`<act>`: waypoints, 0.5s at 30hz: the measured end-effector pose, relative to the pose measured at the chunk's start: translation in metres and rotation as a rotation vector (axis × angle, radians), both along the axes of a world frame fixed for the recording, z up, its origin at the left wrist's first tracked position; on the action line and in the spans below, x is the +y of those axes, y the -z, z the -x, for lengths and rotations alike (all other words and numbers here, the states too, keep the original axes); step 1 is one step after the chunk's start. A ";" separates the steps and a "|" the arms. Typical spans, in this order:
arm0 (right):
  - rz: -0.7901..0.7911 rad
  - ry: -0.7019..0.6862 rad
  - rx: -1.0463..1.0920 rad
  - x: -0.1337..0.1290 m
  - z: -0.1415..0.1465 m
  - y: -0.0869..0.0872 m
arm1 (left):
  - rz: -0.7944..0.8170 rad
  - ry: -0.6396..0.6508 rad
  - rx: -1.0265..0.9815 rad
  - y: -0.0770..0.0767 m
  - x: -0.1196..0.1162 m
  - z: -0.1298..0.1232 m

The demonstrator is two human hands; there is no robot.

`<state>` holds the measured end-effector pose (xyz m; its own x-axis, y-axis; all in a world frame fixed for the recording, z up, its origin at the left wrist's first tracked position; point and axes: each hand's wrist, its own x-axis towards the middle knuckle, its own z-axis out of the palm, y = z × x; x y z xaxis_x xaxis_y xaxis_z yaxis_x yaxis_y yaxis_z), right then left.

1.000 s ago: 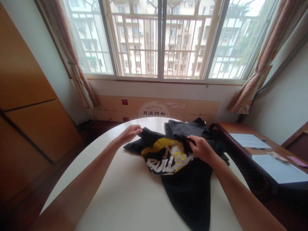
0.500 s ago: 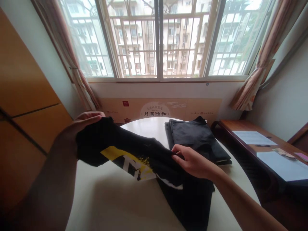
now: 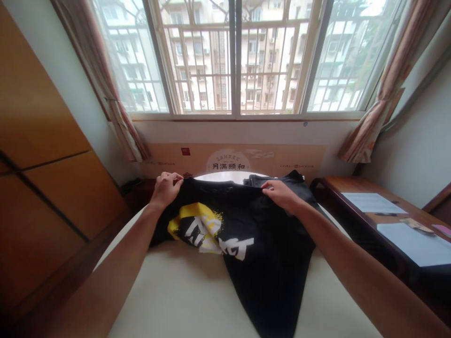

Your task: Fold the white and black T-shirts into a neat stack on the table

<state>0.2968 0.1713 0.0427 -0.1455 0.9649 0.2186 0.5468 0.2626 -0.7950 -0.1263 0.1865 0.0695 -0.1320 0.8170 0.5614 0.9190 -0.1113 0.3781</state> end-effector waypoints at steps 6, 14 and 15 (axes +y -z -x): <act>-0.215 0.276 -0.460 0.083 0.007 -0.024 | -0.088 -0.022 -0.096 0.018 0.006 -0.032; -0.175 0.465 -0.312 0.141 0.024 -0.005 | -0.001 0.270 -0.237 0.046 0.026 -0.046; -0.163 0.495 -0.268 0.145 0.026 0.000 | 0.019 0.308 -0.211 0.051 0.027 -0.047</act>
